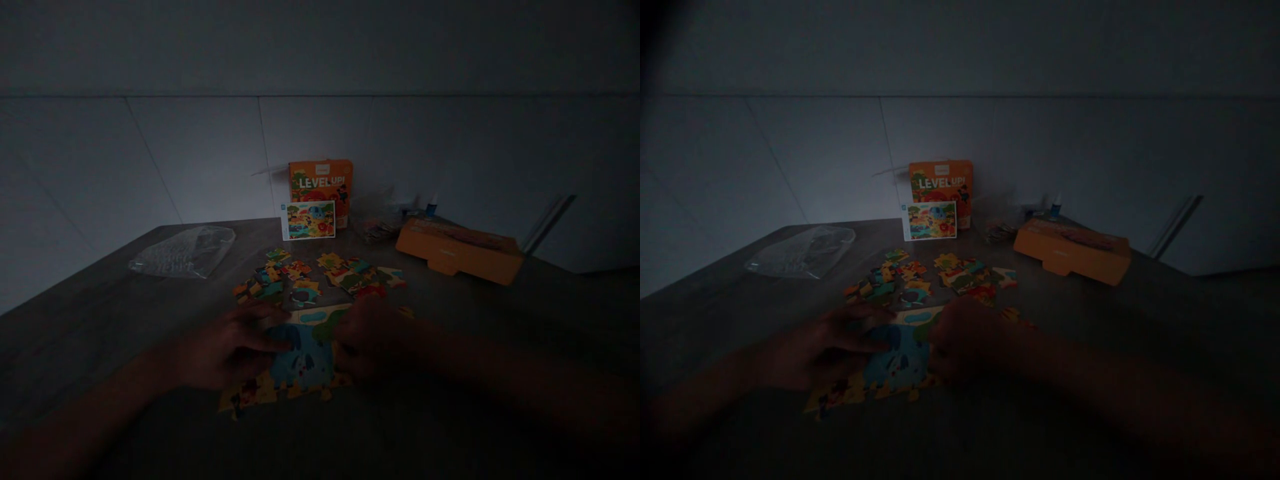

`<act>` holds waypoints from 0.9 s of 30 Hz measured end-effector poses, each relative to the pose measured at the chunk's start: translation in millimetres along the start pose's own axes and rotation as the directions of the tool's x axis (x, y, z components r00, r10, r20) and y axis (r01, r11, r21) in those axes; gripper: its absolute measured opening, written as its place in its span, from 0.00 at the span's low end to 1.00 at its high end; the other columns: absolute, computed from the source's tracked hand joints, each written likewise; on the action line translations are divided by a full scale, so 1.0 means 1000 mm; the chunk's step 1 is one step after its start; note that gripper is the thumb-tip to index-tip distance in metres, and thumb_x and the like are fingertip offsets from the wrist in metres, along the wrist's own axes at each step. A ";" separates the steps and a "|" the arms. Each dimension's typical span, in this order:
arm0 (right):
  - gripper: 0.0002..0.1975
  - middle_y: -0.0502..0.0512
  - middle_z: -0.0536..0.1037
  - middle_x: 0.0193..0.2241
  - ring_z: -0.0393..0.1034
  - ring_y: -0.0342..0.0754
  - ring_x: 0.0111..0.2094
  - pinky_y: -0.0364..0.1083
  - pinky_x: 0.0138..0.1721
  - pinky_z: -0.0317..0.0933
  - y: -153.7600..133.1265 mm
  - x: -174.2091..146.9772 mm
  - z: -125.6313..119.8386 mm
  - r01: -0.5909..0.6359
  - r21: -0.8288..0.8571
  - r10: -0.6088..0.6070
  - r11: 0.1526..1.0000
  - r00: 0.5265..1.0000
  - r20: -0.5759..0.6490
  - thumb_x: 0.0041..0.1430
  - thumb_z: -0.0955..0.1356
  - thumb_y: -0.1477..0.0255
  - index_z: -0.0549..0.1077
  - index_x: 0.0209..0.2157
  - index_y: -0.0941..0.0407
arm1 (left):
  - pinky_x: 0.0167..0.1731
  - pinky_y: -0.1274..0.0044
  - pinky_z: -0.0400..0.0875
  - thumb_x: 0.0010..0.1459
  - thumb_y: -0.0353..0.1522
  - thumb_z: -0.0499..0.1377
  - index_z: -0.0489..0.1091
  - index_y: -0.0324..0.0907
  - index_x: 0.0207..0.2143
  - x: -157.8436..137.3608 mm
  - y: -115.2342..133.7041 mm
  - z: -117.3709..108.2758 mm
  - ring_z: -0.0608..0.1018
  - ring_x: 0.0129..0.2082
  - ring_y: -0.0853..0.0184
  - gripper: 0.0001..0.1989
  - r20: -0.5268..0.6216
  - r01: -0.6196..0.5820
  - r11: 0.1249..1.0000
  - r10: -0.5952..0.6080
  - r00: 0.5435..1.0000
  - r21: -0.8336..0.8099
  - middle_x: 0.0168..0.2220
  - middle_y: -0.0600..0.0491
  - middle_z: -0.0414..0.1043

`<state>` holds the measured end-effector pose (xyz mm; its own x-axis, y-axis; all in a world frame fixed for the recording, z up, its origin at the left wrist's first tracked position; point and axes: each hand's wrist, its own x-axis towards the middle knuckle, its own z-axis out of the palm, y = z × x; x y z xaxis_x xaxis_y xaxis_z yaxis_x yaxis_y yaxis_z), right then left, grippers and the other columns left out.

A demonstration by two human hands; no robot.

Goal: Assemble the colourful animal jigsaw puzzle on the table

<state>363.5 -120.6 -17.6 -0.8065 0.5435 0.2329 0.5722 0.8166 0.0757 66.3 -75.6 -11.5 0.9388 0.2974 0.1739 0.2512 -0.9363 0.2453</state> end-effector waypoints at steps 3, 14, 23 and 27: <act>0.10 0.48 0.70 0.14 0.52 0.39 0.17 0.43 0.22 0.42 0.000 0.000 -0.002 -0.007 0.048 0.007 0.999 1.000 0.001 0.51 0.71 0.73 0.73 0.18 0.58 | 0.56 0.61 0.75 0.62 0.28 0.60 0.74 0.51 0.58 0.001 0.001 -0.001 0.72 0.61 0.51 0.22 -0.024 -0.023 1.000 0.022 0.999 -0.006 0.63 0.45 0.66; 0.08 0.53 0.74 0.24 0.64 0.45 0.25 0.45 0.27 0.52 -0.001 0.000 0.010 0.018 0.017 -0.016 1.000 0.993 -0.116 0.61 0.66 0.73 0.74 0.28 0.59 | 0.62 0.58 0.68 0.64 0.35 0.60 0.42 0.45 0.74 -0.006 -0.004 0.007 0.66 0.66 0.49 0.42 -0.085 0.072 0.989 -0.061 0.995 0.132 0.69 0.40 0.58; 0.14 0.61 0.75 0.46 0.66 0.53 0.47 0.53 0.52 0.61 -0.004 0.004 0.003 0.161 0.135 -0.152 0.978 0.985 -0.078 0.69 0.65 0.67 0.74 0.50 0.60 | 0.66 0.55 0.61 0.60 0.31 0.63 0.66 0.47 0.61 0.005 0.002 -0.002 0.64 0.67 0.50 0.26 -0.033 -0.069 0.995 0.072 0.997 0.070 0.67 0.45 0.62; 0.10 0.60 0.76 0.39 0.67 0.52 0.43 0.51 0.47 0.62 -0.001 0.006 0.004 0.115 0.087 -0.108 0.990 0.991 -0.077 0.68 0.64 0.73 0.75 0.43 0.62 | 0.64 0.56 0.64 0.60 0.30 0.63 0.66 0.47 0.61 0.004 0.003 -0.001 0.66 0.66 0.51 0.27 -0.023 -0.031 0.999 0.032 0.999 0.037 0.66 0.45 0.63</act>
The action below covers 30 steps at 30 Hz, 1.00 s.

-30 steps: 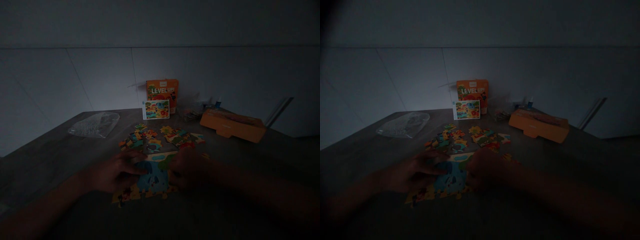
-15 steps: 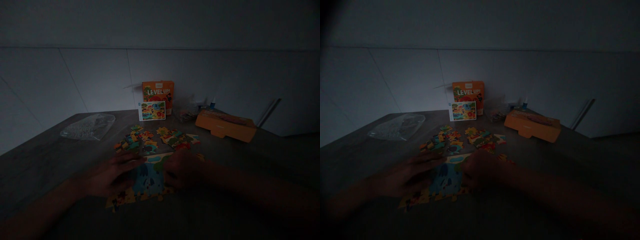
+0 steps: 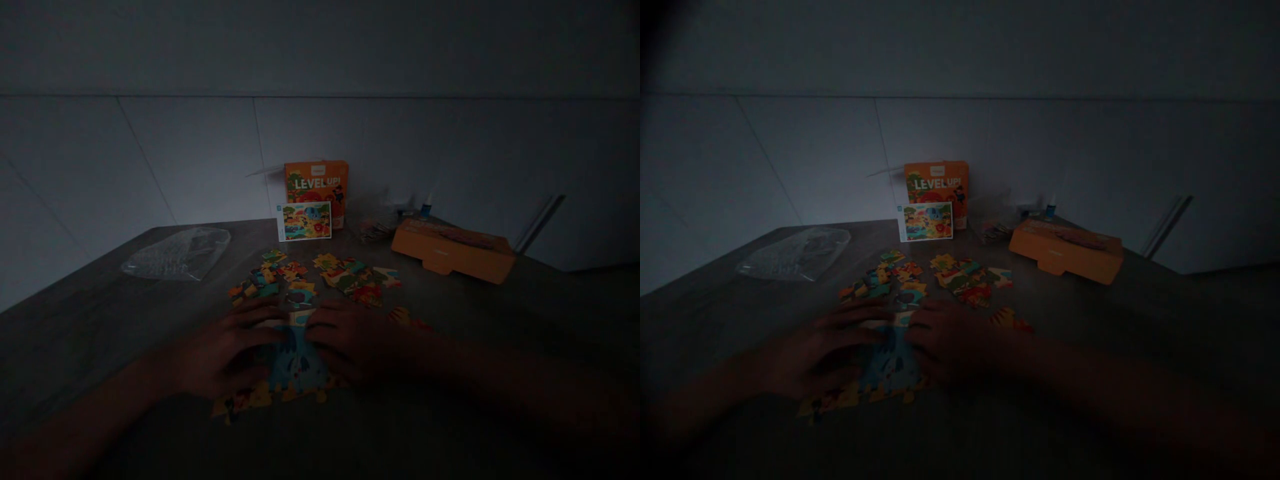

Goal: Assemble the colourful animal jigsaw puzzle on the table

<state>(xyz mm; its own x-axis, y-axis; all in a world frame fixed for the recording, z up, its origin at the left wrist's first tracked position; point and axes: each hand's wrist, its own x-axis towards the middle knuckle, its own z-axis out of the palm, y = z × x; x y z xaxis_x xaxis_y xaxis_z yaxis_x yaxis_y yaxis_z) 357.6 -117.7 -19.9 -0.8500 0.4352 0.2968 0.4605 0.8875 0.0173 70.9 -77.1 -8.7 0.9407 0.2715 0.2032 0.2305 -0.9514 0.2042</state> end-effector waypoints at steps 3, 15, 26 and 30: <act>0.05 0.58 0.75 0.31 0.66 0.50 0.35 0.48 0.37 0.60 -0.001 0.000 -0.001 -0.040 -0.149 0.043 0.988 0.999 0.021 0.63 0.65 0.78 0.74 0.35 0.62 | 0.63 0.57 0.67 0.60 0.30 0.62 0.66 0.48 0.62 -0.003 0.000 0.001 0.66 0.66 0.51 0.27 0.010 0.014 1.000 -0.014 1.000 0.001 0.66 0.45 0.63; 0.05 0.52 0.73 0.25 0.61 0.45 0.24 0.46 0.24 0.47 -0.031 -0.008 -0.009 0.034 -0.117 -0.031 0.993 0.999 0.027 0.62 0.68 0.74 0.72 0.31 0.58 | 0.61 0.62 0.70 0.60 0.28 0.61 0.65 0.48 0.62 -0.002 0.000 -0.001 0.69 0.64 0.52 0.28 0.016 0.014 1.000 -0.014 1.000 -0.023 0.65 0.45 0.63; 0.20 0.76 0.76 0.45 0.69 0.66 0.49 0.61 0.49 0.63 0.006 0.000 0.002 -0.701 -0.300 0.725 0.647 0.687 -0.042 0.69 0.64 0.63 0.76 0.48 0.67 | 0.58 0.60 0.73 0.60 0.29 0.61 0.66 0.48 0.62 -0.005 0.000 0.001 0.70 0.63 0.51 0.27 -0.010 0.022 0.999 -0.022 1.000 -0.025 0.65 0.44 0.64; 0.20 0.71 0.75 0.51 0.69 0.61 0.53 0.58 0.54 0.64 0.004 -0.001 0.007 -0.616 -0.112 0.616 0.780 0.787 -0.033 0.69 0.64 0.70 0.71 0.57 0.66 | 0.58 0.60 0.73 0.60 0.29 0.62 0.67 0.48 0.61 -0.004 0.000 0.000 0.71 0.63 0.51 0.27 0.014 0.045 0.999 -0.045 0.999 -0.031 0.65 0.44 0.64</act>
<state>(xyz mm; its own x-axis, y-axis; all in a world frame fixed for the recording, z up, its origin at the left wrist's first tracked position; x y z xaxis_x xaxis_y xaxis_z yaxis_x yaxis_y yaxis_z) 358.6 -114.1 -27.0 -0.3764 0.8845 0.2754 0.9113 0.4071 -0.0618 66.7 -78.5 -9.1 0.9329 0.3116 0.1806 0.2649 -0.9334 0.2423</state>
